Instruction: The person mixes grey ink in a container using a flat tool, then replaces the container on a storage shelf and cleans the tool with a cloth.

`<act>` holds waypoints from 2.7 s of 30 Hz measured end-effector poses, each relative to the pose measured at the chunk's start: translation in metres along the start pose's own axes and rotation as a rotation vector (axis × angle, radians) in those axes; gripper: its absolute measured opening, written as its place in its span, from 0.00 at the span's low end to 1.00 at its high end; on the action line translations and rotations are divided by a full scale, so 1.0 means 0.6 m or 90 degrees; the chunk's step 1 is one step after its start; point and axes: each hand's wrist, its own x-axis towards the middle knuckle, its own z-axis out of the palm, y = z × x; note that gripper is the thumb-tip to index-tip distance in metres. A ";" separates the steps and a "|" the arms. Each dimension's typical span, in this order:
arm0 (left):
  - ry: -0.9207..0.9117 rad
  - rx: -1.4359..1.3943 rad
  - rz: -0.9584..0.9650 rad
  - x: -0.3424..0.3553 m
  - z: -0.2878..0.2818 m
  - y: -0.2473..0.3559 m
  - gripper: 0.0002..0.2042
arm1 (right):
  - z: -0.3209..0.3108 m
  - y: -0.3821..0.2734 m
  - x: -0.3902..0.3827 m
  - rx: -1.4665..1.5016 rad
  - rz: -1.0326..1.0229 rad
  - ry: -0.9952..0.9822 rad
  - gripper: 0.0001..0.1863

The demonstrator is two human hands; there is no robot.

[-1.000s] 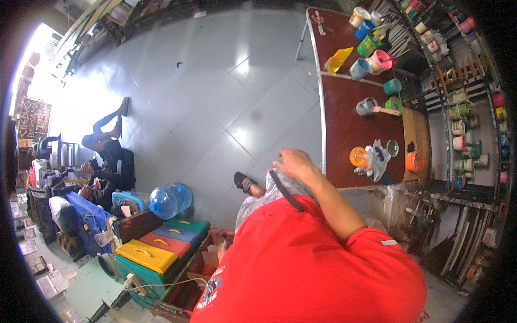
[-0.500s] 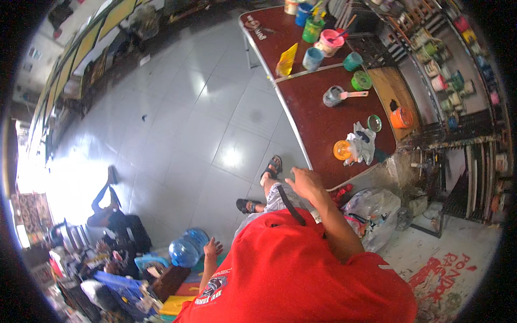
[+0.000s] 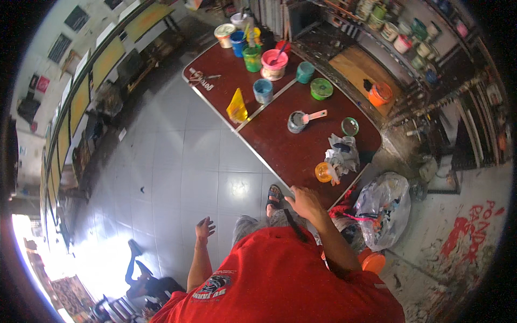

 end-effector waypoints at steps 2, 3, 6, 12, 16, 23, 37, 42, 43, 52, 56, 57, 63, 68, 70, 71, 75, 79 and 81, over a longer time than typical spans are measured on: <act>-0.032 0.051 -0.001 0.021 0.015 0.040 0.27 | -0.001 0.017 -0.006 0.024 0.017 0.045 0.21; -0.047 0.076 -0.010 0.035 0.020 0.049 0.27 | -0.002 0.022 -0.007 0.027 0.024 0.063 0.20; -0.080 0.142 -0.039 0.071 0.020 0.057 0.27 | 0.006 0.029 -0.009 0.057 0.091 0.070 0.20; -0.109 0.196 -0.062 0.109 0.015 0.104 0.27 | 0.035 0.010 0.018 0.116 0.134 0.052 0.20; -0.137 0.210 -0.078 0.155 -0.014 0.121 0.26 | 0.032 -0.028 0.053 0.125 0.142 0.077 0.19; -0.120 0.330 0.025 0.267 -0.068 0.183 0.24 | 0.018 -0.065 0.112 0.120 0.270 0.103 0.18; -0.117 0.461 0.667 0.170 0.283 0.650 0.36 | -0.052 -0.116 0.192 0.202 0.355 0.166 0.19; -0.073 0.450 0.665 0.164 0.342 0.664 0.34 | -0.044 -0.079 0.202 0.214 0.363 0.223 0.21; -0.088 0.455 0.664 0.169 0.345 0.667 0.33 | -0.039 -0.070 0.202 0.211 0.375 0.209 0.22; -0.075 0.534 0.780 0.185 0.363 0.709 0.17 | -0.012 -0.047 0.204 0.218 0.396 0.218 0.21; -0.146 0.467 0.752 0.184 0.367 0.730 0.13 | -0.007 -0.032 0.228 0.243 0.430 0.216 0.23; -0.153 0.467 0.742 0.187 0.375 0.740 0.12 | -0.014 -0.029 0.241 0.256 0.433 0.222 0.23; -0.223 0.490 0.753 0.179 0.379 0.773 0.10 | -0.036 -0.068 0.305 0.300 0.401 0.219 0.24; -0.360 0.558 0.673 0.085 0.421 0.821 0.12 | -0.017 -0.084 0.370 0.319 0.204 0.311 0.33; -0.436 0.565 0.606 0.048 0.433 0.830 0.12 | 0.015 -0.083 0.401 0.364 0.122 0.331 0.37; -0.479 0.567 0.642 0.053 0.437 0.823 0.12 | 0.024 -0.084 0.415 0.607 0.118 0.361 0.36; -0.578 0.686 0.724 -0.002 0.481 0.844 0.13 | 0.043 -0.068 0.432 1.059 0.060 0.488 0.34; -0.657 0.631 0.699 0.004 0.523 0.820 0.16 | 0.076 -0.052 0.446 1.147 0.017 0.518 0.27; -0.642 0.656 0.712 0.013 0.527 0.816 0.16 | 0.069 -0.059 0.441 1.202 0.040 0.490 0.26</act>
